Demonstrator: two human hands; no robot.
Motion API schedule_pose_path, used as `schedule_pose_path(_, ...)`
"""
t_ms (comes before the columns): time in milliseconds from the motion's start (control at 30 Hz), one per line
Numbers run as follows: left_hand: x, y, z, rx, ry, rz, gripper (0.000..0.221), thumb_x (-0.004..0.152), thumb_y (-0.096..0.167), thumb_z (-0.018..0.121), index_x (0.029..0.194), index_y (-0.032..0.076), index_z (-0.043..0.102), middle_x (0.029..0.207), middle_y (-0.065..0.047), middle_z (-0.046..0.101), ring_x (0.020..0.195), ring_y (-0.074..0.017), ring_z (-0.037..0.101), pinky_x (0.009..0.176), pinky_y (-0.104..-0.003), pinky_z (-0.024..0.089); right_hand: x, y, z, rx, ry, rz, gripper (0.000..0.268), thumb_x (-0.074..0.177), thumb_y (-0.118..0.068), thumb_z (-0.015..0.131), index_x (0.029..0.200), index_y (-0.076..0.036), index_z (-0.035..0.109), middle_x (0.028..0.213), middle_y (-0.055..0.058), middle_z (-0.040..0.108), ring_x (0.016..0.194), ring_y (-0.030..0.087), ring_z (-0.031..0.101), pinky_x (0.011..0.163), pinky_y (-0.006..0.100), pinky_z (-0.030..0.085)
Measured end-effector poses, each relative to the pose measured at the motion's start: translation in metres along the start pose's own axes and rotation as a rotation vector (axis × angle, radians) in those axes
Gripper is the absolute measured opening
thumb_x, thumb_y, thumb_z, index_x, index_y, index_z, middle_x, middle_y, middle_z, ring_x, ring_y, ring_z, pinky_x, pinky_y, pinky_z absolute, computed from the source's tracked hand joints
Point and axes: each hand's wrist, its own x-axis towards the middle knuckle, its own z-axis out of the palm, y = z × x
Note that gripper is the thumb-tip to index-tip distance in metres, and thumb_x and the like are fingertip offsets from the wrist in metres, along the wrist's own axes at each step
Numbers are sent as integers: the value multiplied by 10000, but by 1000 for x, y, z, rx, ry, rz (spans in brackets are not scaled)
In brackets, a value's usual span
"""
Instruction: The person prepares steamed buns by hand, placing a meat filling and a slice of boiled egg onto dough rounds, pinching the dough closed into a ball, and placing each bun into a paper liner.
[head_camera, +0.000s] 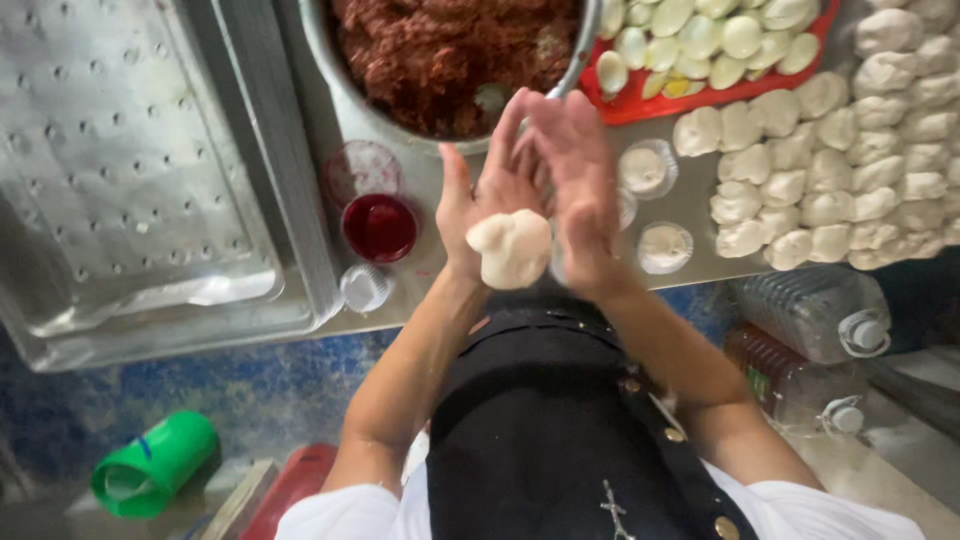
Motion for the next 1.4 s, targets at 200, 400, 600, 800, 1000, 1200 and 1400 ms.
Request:
schedule_pose_path(200, -3, 4, -16, 5, -28, -122, 893, 1025, 737, 202, 1697, 150, 175, 1686, -191, 341, 1577, -335, 325, 1299, -495, 310, -10, -31, -19, -819, -498, -89, 568, 914, -287, 826, 1417, -135, 610, 1445, 118, 618, 1383, 319, 565, 1200, 455, 479)
schedule_pose_path(400, -5, -8, -35, -21, 74, -211, 771, 1066, 665, 237, 1588, 106, 329, 1576, -258, 436, 1448, -392, 443, 1193, -559, 397, -29, -20, -35, -659, -422, 110, 412, 900, -306, 847, 1193, -80, 666, 1116, 90, 689, 1026, 263, 712, 893, 378, 566)
schedule_pose_path(600, -12, -5, -40, -19, 91, -178, 737, 1087, 636, 252, 1561, 91, 399, 1560, -261, 433, 1459, -392, 443, 1203, -572, 402, -56, -12, -48, -581, -280, 246, 455, 943, -505, 697, 998, -55, 654, 905, 87, 647, 819, 235, 646, 737, 376, 522)
schedule_pose_path(800, -19, -26, -27, 91, -145, -185, 841, 1069, 731, 261, 1631, 118, 385, 1659, -196, 412, 1530, -322, 404, 1274, -506, 330, -46, -19, -34, -1014, -272, 162, 387, 1001, -451, 608, 1043, -85, 728, 1037, 135, 712, 1056, 318, 672, 903, 448, 527)
schedule_pose_path(1000, -12, -24, 2, -34, 118, -78, 856, 1013, 719, 256, 1672, 178, 182, 1710, -161, 220, 1549, -301, 282, 1207, -569, 289, -14, -26, 18, -1106, -82, -204, 610, 1108, -423, 453, 1620, -115, 330, 1704, 155, 232, 1594, 335, 190, 1268, 428, 268)
schedule_pose_path(1200, -19, -12, -8, 74, -144, -39, 964, 996, 803, 247, 1738, 208, 95, 1765, -41, 112, 1640, -203, 122, 1338, -379, 145, -2, 2, 17, -229, 106, 76, 807, 1116, -616, 308, 1686, -79, 110, 1786, 139, 91, 1633, 262, 42, 1360, 380, 33)
schedule_pose_path(1400, 15, -7, -56, 276, -11, -168, 947, 981, 783, 292, 1709, 205, 110, 1777, -30, 136, 1646, -214, 143, 1362, -402, 139, -12, 24, 29, -1251, 68, -292, 766, 1060, -514, 337, 1714, -238, 46, 1769, 85, -41, 1667, 252, -97, 1343, 470, -141)
